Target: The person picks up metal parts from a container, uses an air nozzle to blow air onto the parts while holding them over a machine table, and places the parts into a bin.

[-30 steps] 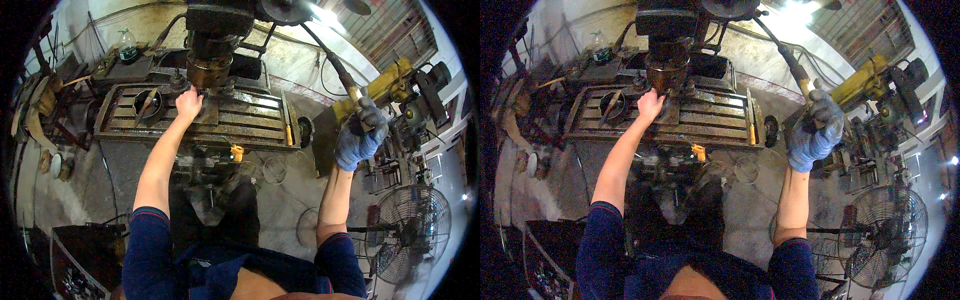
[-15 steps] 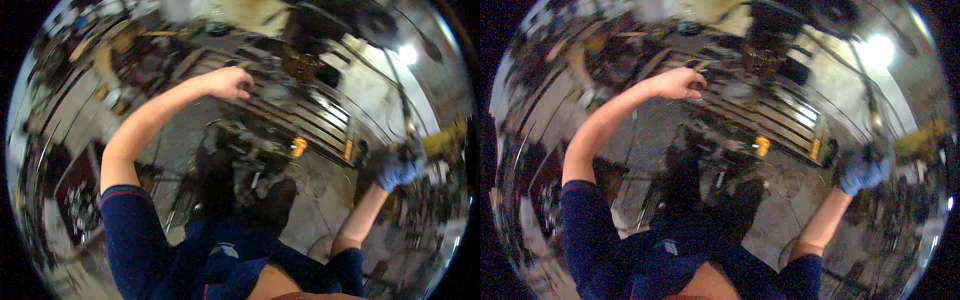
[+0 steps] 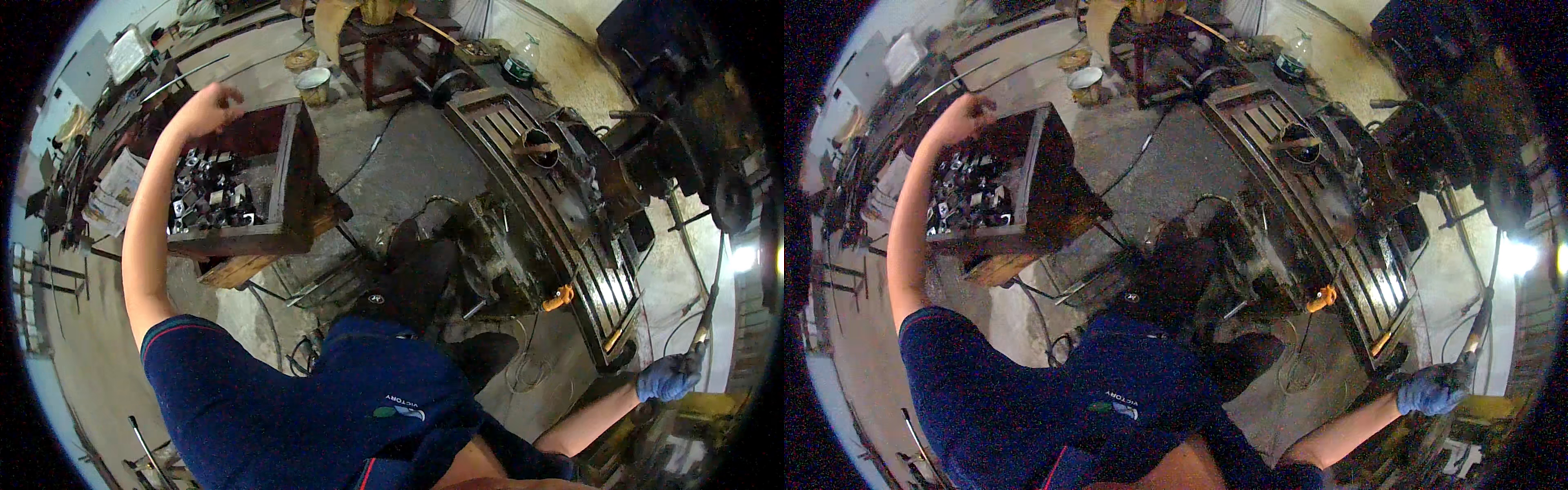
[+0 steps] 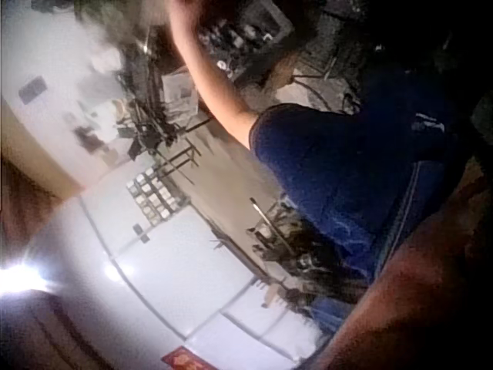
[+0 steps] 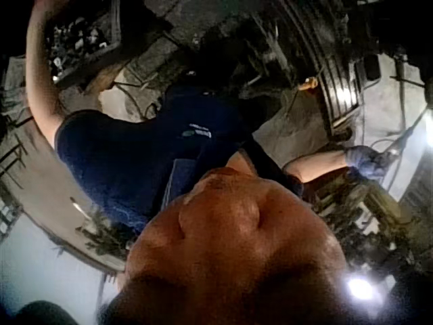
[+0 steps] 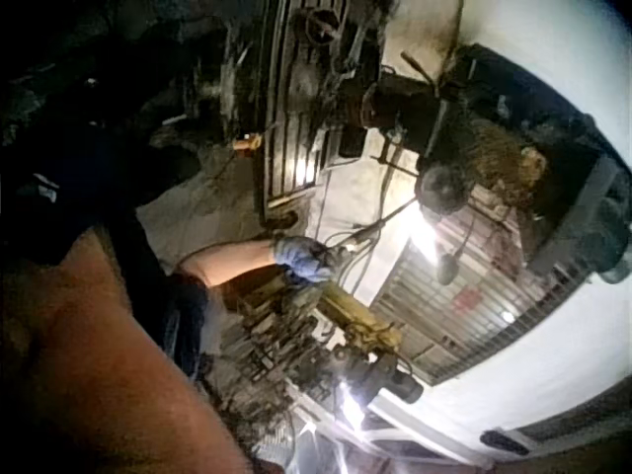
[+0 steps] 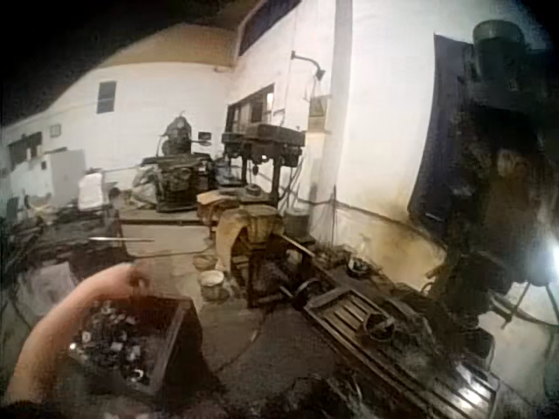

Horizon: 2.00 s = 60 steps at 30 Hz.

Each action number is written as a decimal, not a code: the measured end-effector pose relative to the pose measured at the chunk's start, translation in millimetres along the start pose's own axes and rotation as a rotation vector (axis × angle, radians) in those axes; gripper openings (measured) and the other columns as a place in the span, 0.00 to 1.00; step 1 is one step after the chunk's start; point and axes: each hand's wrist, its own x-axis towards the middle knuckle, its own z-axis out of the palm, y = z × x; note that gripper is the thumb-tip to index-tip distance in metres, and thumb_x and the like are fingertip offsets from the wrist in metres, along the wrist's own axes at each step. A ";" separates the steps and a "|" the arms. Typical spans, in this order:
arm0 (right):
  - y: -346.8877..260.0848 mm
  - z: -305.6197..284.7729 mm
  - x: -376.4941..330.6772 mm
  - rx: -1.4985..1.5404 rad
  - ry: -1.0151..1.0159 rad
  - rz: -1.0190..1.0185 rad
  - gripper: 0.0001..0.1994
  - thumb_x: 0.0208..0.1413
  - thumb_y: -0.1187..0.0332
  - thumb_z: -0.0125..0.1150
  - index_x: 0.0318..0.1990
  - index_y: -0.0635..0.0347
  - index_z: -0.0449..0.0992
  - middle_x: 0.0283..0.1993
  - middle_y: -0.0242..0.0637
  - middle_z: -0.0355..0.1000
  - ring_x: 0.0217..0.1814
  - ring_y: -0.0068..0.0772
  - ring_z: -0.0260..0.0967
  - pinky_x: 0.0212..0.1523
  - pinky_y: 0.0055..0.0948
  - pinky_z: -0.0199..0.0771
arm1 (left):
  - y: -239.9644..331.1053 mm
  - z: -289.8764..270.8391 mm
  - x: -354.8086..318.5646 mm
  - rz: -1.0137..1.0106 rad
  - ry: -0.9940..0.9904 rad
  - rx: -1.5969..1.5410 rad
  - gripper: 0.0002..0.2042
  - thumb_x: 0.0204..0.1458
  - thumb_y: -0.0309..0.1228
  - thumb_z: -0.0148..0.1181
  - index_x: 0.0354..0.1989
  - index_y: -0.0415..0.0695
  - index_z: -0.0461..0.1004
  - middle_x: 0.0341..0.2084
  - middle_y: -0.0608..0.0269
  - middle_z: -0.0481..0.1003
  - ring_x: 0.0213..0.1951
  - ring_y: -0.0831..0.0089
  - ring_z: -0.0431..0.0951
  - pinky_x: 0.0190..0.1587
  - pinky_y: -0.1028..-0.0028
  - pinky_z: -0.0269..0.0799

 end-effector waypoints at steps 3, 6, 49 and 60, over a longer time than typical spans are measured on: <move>-18.9 3.6 -4.8 -0.426 -0.072 0.014 0.03 0.48 0.78 0.52 0.26 0.65 0.72 0.29 0.38 0.72 0.31 0.33 0.69 0.35 0.30 0.70 | -92.9 31.0 -1.4 0.015 0.027 0.285 0.13 0.38 0.30 0.61 0.34 0.38 0.73 0.22 0.54 0.74 0.27 0.64 0.76 0.29 0.67 0.70; -38.9 2.2 -4.0 -0.486 -0.058 -0.056 0.05 0.50 0.78 0.50 0.26 0.66 0.72 0.29 0.39 0.72 0.31 0.34 0.68 0.36 0.31 0.71 | -81.1 69.0 -11.2 -0.011 0.105 0.703 0.10 0.36 0.29 0.60 0.30 0.41 0.73 0.29 0.51 0.75 0.36 0.54 0.75 0.36 0.60 0.71; -41.5 4.7 83.9 0.520 0.077 0.418 0.18 0.51 0.57 0.51 0.27 0.68 0.72 0.33 0.46 0.72 0.39 0.35 0.68 0.51 0.43 0.62 | 395.7 303.1 64.9 0.108 -0.798 -1.728 0.07 0.46 0.31 0.54 0.30 0.42 0.68 0.23 0.63 0.70 0.20 0.72 0.70 0.23 0.74 0.71; -7.8 -6.4 178.3 -0.360 -0.144 -0.368 0.12 0.42 0.84 0.46 0.34 0.64 0.73 0.33 0.43 0.73 0.37 0.35 0.71 0.42 0.29 0.70 | 356.4 377.4 20.4 -0.053 -1.022 -1.709 0.10 0.49 0.31 0.51 0.35 0.37 0.70 0.20 0.61 0.69 0.16 0.74 0.67 0.31 0.68 0.75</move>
